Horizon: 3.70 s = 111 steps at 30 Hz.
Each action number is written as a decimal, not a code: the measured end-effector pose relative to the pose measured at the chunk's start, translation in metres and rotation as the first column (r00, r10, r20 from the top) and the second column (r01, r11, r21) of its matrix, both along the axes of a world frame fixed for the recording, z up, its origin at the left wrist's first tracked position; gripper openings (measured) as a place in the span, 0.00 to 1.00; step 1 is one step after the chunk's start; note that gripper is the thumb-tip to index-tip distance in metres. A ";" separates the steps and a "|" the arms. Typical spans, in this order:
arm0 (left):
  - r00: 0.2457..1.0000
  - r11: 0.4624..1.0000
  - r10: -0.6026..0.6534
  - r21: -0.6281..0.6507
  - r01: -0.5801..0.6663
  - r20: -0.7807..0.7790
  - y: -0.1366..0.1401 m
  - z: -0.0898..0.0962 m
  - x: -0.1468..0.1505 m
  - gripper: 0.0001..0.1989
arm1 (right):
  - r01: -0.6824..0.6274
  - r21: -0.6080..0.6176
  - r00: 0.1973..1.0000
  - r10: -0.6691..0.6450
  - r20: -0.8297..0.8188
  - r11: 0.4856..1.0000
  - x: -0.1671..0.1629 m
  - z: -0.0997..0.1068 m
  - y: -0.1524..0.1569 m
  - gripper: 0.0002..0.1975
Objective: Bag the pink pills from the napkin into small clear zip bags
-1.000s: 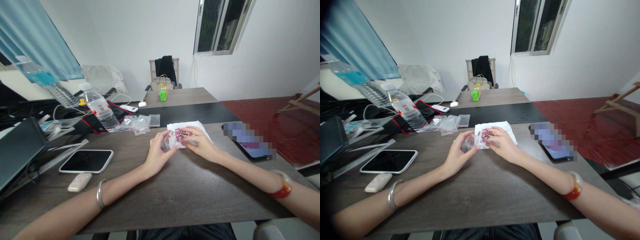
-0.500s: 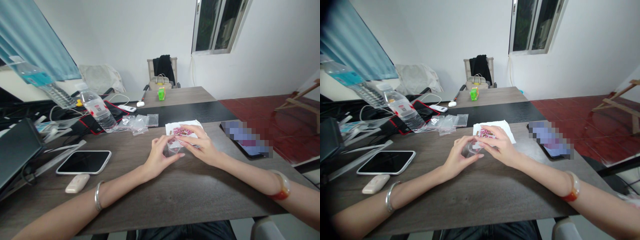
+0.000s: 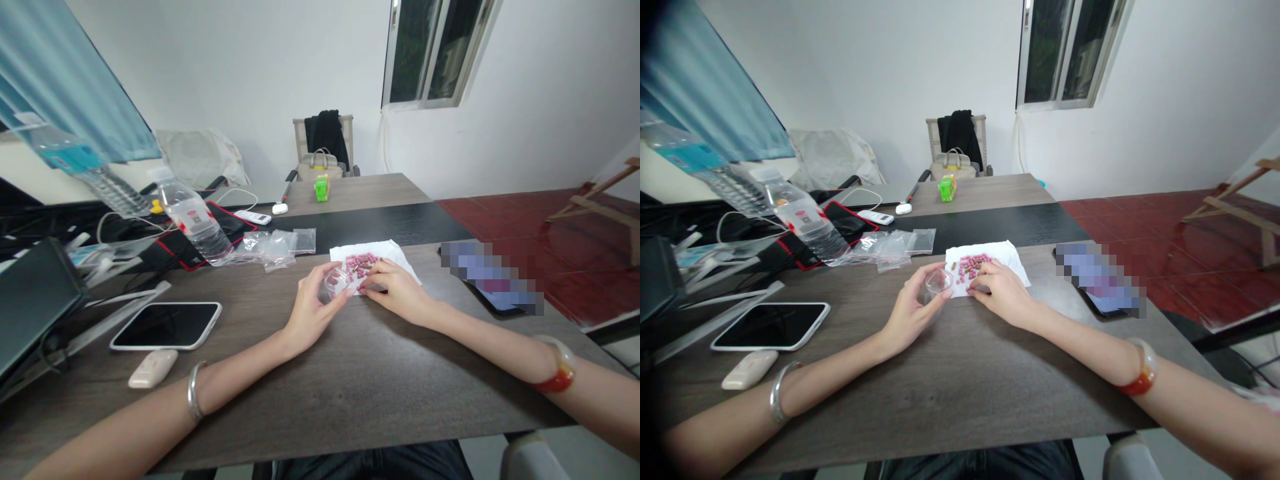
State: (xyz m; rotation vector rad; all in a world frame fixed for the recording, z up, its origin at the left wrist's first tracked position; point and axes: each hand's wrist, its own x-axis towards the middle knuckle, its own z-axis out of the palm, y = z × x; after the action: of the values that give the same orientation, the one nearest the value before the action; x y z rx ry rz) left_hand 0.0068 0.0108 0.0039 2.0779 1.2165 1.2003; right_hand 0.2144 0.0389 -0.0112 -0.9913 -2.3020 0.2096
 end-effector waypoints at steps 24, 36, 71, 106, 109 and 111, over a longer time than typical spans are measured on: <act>0.963 0.993 -0.120 -0.035 0.115 -0.241 -0.006 0.002 0.003 0.29 | -0.063 0.296 0.928 0.165 -0.334 0.953 -0.005 0.021 -0.013 0.07; 0.983 0.999 -0.004 0.046 0.013 -0.183 -0.006 0.002 0.001 0.28 | 0.047 0.127 0.996 -0.037 -0.078 0.991 -0.001 0.006 -0.004 0.10; 0.962 0.996 -0.027 0.078 0.050 -0.272 -0.006 -0.001 0.000 0.32 | -0.078 0.167 0.971 0.113 -0.211 0.983 -0.006 0.019 -0.018 0.13; 0.965 0.997 -0.024 0.065 0.042 -0.259 -0.006 -0.001 -0.001 0.30 | 0.376 -0.003 0.926 -0.376 0.014 0.927 0.002 0.000 -0.002 0.16; 0.965 0.997 -0.021 0.060 0.038 -0.260 -0.006 0.000 -0.001 0.30 | 0.358 0.007 0.934 -0.358 0.009 0.934 0.002 -0.002 -0.001 0.16; 0.965 0.998 -0.022 0.053 0.037 -0.261 -0.006 0.000 -0.001 0.30 | 0.368 0.003 0.930 -0.368 0.016 0.930 0.003 -0.001 -0.001 0.16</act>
State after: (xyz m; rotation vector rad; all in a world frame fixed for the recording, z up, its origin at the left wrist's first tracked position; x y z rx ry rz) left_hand 0.0061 0.0044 0.0038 2.3458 1.2715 0.9811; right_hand 0.2171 0.0377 -0.0127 -1.4048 -2.0805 0.0456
